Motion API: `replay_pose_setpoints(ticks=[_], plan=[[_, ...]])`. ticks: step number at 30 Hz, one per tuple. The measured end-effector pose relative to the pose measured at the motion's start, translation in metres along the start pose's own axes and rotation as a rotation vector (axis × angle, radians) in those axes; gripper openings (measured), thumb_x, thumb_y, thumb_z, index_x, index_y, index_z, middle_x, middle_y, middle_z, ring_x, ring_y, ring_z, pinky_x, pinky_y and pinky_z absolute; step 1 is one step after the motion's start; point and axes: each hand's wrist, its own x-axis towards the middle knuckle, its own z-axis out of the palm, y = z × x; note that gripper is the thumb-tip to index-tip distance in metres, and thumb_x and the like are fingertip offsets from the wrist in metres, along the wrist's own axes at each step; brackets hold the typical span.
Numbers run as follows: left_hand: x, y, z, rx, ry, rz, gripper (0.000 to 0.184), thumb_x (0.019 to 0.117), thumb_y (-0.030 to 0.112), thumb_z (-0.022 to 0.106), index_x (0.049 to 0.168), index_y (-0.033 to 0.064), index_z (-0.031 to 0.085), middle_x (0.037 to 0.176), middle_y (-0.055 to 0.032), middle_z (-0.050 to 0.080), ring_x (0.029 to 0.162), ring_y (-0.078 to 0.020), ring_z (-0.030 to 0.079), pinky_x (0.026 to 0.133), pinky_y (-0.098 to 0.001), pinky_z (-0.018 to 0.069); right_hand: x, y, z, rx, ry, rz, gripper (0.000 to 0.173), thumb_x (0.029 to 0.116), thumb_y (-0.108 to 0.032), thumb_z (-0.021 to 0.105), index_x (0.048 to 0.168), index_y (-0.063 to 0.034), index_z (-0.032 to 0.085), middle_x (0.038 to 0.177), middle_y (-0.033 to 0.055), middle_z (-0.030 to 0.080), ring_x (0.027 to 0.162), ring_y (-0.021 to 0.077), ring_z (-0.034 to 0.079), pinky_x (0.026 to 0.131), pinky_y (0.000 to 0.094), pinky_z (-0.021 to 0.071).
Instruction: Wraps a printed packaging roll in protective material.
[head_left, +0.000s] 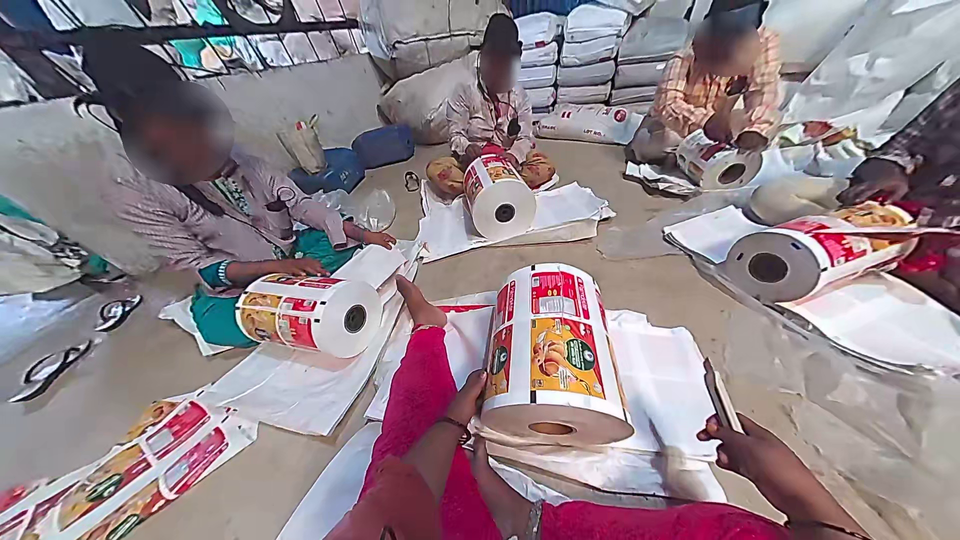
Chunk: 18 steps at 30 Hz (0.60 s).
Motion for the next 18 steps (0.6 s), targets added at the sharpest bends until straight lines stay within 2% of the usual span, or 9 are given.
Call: replay_pose_setpoints(ticks=[3,8,12,18], plan=[[0.006,-0.005,0.0,-0.004,0.01,0.006,0.055,0.1113,0.04,0.033,0.153,0.0037,0.038,0.14,-0.022,0.057,0.125,-0.027,0.06,0.104,-0.0456,0.0501,0.007,0.0,0.0,-0.025,-0.007,0.017,0.018,0.1021,-0.008,0.054,0.119,-0.0039,0.055,0.081,0.0068,0.07,0.049,0.0098,0.056,0.048,0.0254,0.049],[0.007,-0.009,0.001,-0.037,0.019,0.018,0.056,0.1109,0.041,0.033,0.152,0.0037,0.039,0.139,-0.0212,0.059,0.124,-0.026,0.061,0.103,-0.0446,0.0508,0.006,0.002,0.0,-0.001,-0.032,0.026,0.016,0.1024,-0.01,0.055,0.117,-0.0043,0.056,0.081,0.0066,0.071,0.05,0.01,0.057,0.047,0.025,0.049],[0.009,-0.005,0.0,-0.042,0.02,0.031,0.055,0.1109,0.038,0.034,0.151,0.0004,0.038,0.139,-0.023,0.057,0.123,-0.0257,0.059,0.103,-0.0429,0.0498,0.007,0.001,0.0,-0.03,-0.02,0.017,0.017,0.1017,-0.009,0.055,0.118,-0.0042,0.056,0.082,0.0069,0.071,0.05,0.0105,0.058,0.048,0.0259,0.0495],[0.012,-0.008,-0.002,-0.045,0.016,0.032,0.054,0.1104,0.04,0.036,0.15,0.0034,0.041,0.136,-0.0203,0.06,0.121,-0.0245,0.061,0.102,-0.0428,0.0511,0.014,0.006,-0.005,-0.166,-0.028,-0.002,0.026,0.1013,-0.009,0.059,0.126,-0.0019,0.055,0.085,0.0085,0.071,0.054,0.0133,0.06,0.052,0.0303,0.0516]])
